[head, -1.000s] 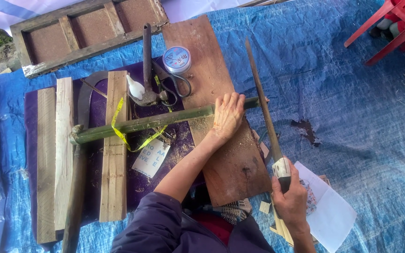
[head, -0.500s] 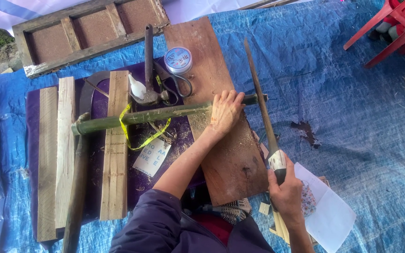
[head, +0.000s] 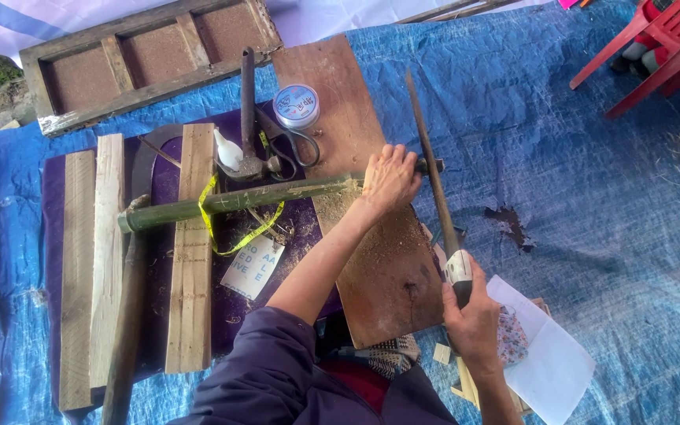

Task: A person uses a hand saw to cut through a green bamboo stalk that is tied to a wooden workbench frame.

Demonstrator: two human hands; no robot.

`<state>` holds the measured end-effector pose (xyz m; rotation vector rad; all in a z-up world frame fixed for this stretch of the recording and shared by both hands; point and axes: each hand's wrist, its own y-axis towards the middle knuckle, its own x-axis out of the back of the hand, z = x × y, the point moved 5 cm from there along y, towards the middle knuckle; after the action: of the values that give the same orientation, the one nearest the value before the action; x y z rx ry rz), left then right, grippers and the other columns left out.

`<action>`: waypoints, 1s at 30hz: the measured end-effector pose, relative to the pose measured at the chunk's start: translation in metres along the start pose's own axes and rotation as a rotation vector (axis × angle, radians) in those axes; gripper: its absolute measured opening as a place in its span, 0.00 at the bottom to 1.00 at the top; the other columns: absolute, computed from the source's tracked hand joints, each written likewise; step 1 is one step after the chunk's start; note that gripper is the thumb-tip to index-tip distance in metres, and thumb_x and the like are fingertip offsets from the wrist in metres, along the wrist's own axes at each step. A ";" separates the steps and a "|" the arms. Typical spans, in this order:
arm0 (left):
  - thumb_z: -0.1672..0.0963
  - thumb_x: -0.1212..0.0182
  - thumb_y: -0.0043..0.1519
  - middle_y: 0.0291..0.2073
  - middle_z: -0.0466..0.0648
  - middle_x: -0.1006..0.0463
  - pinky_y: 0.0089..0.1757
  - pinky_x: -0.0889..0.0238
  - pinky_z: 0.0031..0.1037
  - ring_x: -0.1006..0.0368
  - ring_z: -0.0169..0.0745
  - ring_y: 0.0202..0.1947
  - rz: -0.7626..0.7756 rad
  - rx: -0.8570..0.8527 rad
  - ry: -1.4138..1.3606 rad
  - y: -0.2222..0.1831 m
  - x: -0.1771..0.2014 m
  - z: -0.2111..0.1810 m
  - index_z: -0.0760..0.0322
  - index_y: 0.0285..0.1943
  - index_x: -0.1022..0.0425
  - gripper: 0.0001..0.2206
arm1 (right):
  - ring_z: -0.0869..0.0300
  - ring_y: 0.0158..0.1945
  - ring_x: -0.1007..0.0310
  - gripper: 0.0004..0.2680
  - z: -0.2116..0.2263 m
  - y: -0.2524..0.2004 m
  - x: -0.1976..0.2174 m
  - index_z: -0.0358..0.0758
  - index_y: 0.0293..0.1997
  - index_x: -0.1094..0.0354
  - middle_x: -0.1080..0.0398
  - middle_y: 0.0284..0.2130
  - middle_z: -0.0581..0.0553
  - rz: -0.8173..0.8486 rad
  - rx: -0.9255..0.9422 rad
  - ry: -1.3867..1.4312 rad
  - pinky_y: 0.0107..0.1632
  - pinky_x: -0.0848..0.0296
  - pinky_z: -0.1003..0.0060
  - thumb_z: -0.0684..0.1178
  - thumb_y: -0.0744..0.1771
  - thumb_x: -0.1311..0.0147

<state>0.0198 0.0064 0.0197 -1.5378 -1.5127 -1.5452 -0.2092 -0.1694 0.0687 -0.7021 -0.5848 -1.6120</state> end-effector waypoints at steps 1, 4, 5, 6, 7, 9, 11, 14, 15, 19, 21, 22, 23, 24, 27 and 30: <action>0.50 0.51 0.64 0.41 0.51 0.31 0.36 0.38 0.41 0.37 0.47 0.41 0.001 0.000 0.002 0.003 -0.001 0.001 0.61 0.46 0.32 0.13 | 0.47 0.39 0.21 0.26 0.001 0.000 0.000 0.42 0.75 0.47 0.24 0.45 0.33 0.000 0.000 0.002 0.43 0.21 0.55 0.53 0.67 0.47; 0.54 0.35 0.54 0.43 0.50 0.31 0.41 0.35 0.39 0.36 0.48 0.44 0.143 0.053 0.043 0.009 -0.013 0.004 0.58 0.49 0.36 0.18 | 0.47 0.35 0.21 0.26 0.001 0.001 -0.003 0.41 0.75 0.47 0.23 0.40 0.34 0.001 0.014 -0.005 0.40 0.21 0.56 0.52 0.67 0.48; 0.55 0.35 0.56 0.45 0.51 0.28 0.42 0.34 0.38 0.34 0.48 0.46 0.184 0.114 0.076 0.012 -0.017 0.007 0.59 0.50 0.32 0.16 | 0.48 0.33 0.22 0.26 0.001 0.001 -0.004 0.40 0.75 0.47 0.23 0.39 0.34 -0.015 0.054 -0.006 0.38 0.21 0.57 0.52 0.67 0.47; 0.56 0.35 0.58 0.48 0.53 0.26 0.44 0.33 0.37 0.33 0.48 0.48 0.225 0.172 0.107 0.015 -0.022 0.009 0.60 0.52 0.28 0.14 | 0.49 0.32 0.22 0.25 0.000 0.002 -0.004 0.39 0.75 0.46 0.23 0.39 0.34 -0.032 0.091 -0.008 0.36 0.21 0.58 0.51 0.67 0.47; 0.56 0.35 0.58 0.48 0.53 0.26 0.44 0.33 0.37 0.33 0.48 0.48 0.225 0.170 0.107 0.018 -0.018 0.004 0.60 0.52 0.28 0.14 | 0.49 0.32 0.22 0.25 0.000 0.002 -0.004 0.39 0.75 0.46 0.23 0.39 0.34 -0.034 0.090 -0.008 0.36 0.21 0.58 0.51 0.67 0.47; 0.60 0.42 0.62 0.47 0.49 0.25 0.42 0.33 0.32 0.32 0.44 0.46 0.320 0.281 0.183 0.020 -0.015 0.003 0.56 0.50 0.26 0.09 | 0.50 0.28 0.24 0.26 -0.002 0.004 -0.006 0.41 0.75 0.48 0.24 0.36 0.34 0.003 0.039 -0.011 0.32 0.22 0.58 0.52 0.67 0.47; 0.60 0.40 0.61 0.48 0.48 0.26 0.42 0.34 0.32 0.34 0.43 0.47 0.329 0.310 0.208 0.024 -0.022 0.002 0.54 0.52 0.27 0.11 | 0.50 0.28 0.23 0.26 0.000 0.005 -0.006 0.42 0.75 0.48 0.23 0.35 0.35 0.001 0.038 -0.010 0.33 0.22 0.58 0.52 0.67 0.48; 0.61 0.40 0.61 0.46 0.48 0.26 0.42 0.34 0.31 0.34 0.44 0.47 0.318 0.316 0.218 0.025 -0.018 -0.001 0.54 0.51 0.26 0.11 | 0.49 0.30 0.22 0.25 0.000 0.006 -0.006 0.43 0.75 0.48 0.22 0.37 0.35 -0.012 0.049 -0.014 0.35 0.21 0.57 0.52 0.67 0.47; 0.61 0.41 0.61 0.44 0.48 0.25 0.42 0.33 0.32 0.32 0.44 0.45 0.300 0.296 0.202 0.024 -0.013 -0.003 0.55 0.48 0.25 0.09 | 0.48 0.32 0.21 0.25 0.000 0.005 -0.006 0.42 0.75 0.47 0.22 0.39 0.35 -0.022 0.062 -0.018 0.37 0.21 0.57 0.52 0.67 0.47; 0.62 0.40 0.59 0.44 0.48 0.25 0.43 0.32 0.34 0.31 0.46 0.46 0.282 0.320 0.149 0.027 -0.012 0.000 0.56 0.47 0.23 0.10 | 0.49 0.29 0.20 0.27 -0.005 -0.006 0.004 0.43 0.76 0.50 0.24 0.45 0.28 0.027 0.011 0.024 0.30 0.16 0.58 0.48 0.67 0.45; 0.62 0.41 0.61 0.46 0.49 0.25 0.44 0.32 0.33 0.31 0.45 0.46 0.314 0.299 0.157 0.024 -0.013 -0.003 0.58 0.50 0.24 0.10 | 0.48 0.29 0.21 0.27 -0.013 -0.016 0.009 0.46 0.76 0.47 0.21 0.38 0.34 0.007 0.007 -0.048 0.35 0.23 0.54 0.50 0.66 0.45; 0.62 0.41 0.61 0.46 0.49 0.25 0.44 0.32 0.33 0.31 0.45 0.46 0.311 0.301 0.157 0.025 -0.012 -0.002 0.58 0.50 0.24 0.10 | 0.48 0.29 0.21 0.27 -0.010 -0.014 0.010 0.46 0.76 0.47 0.21 0.38 0.34 0.007 0.011 -0.049 0.35 0.23 0.54 0.50 0.66 0.45; 0.62 0.41 0.61 0.45 0.48 0.25 0.42 0.31 0.32 0.31 0.45 0.45 0.296 0.273 0.173 0.027 -0.012 -0.002 0.58 0.49 0.24 0.10 | 0.50 0.28 0.23 0.26 -0.010 -0.011 0.009 0.44 0.76 0.47 0.22 0.36 0.33 0.021 0.000 -0.032 0.31 0.23 0.56 0.48 0.66 0.45; 0.62 0.42 0.61 0.44 0.47 0.25 0.41 0.31 0.32 0.31 0.44 0.44 0.292 0.241 0.185 0.021 -0.015 -0.007 0.58 0.48 0.24 0.09 | 0.51 0.26 0.24 0.26 -0.012 -0.015 0.010 0.42 0.75 0.47 0.24 0.34 0.33 0.039 -0.023 -0.019 0.27 0.23 0.58 0.47 0.66 0.45; 0.62 0.43 0.61 0.43 0.47 0.24 0.43 0.30 0.32 0.30 0.42 0.43 0.269 0.231 0.159 0.022 -0.015 -0.005 0.59 0.47 0.24 0.09 | 0.52 0.25 0.23 0.25 0.018 0.003 0.006 0.42 0.75 0.48 0.23 0.36 0.33 0.049 -0.017 0.061 0.29 0.20 0.60 0.47 0.68 0.47; 0.63 0.44 0.60 0.44 0.46 0.24 0.42 0.30 0.33 0.31 0.45 0.45 0.275 0.257 0.120 0.025 -0.005 -0.002 0.58 0.47 0.23 0.10 | 0.44 0.34 0.21 0.24 0.017 0.012 0.004 0.43 0.75 0.47 0.23 0.40 0.32 0.039 0.002 0.027 0.38 0.24 0.53 0.49 0.68 0.48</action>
<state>0.0426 -0.0039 0.0247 -1.4105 -1.3122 -1.2141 -0.1959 -0.1620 0.0832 -0.6855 -0.5500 -1.5826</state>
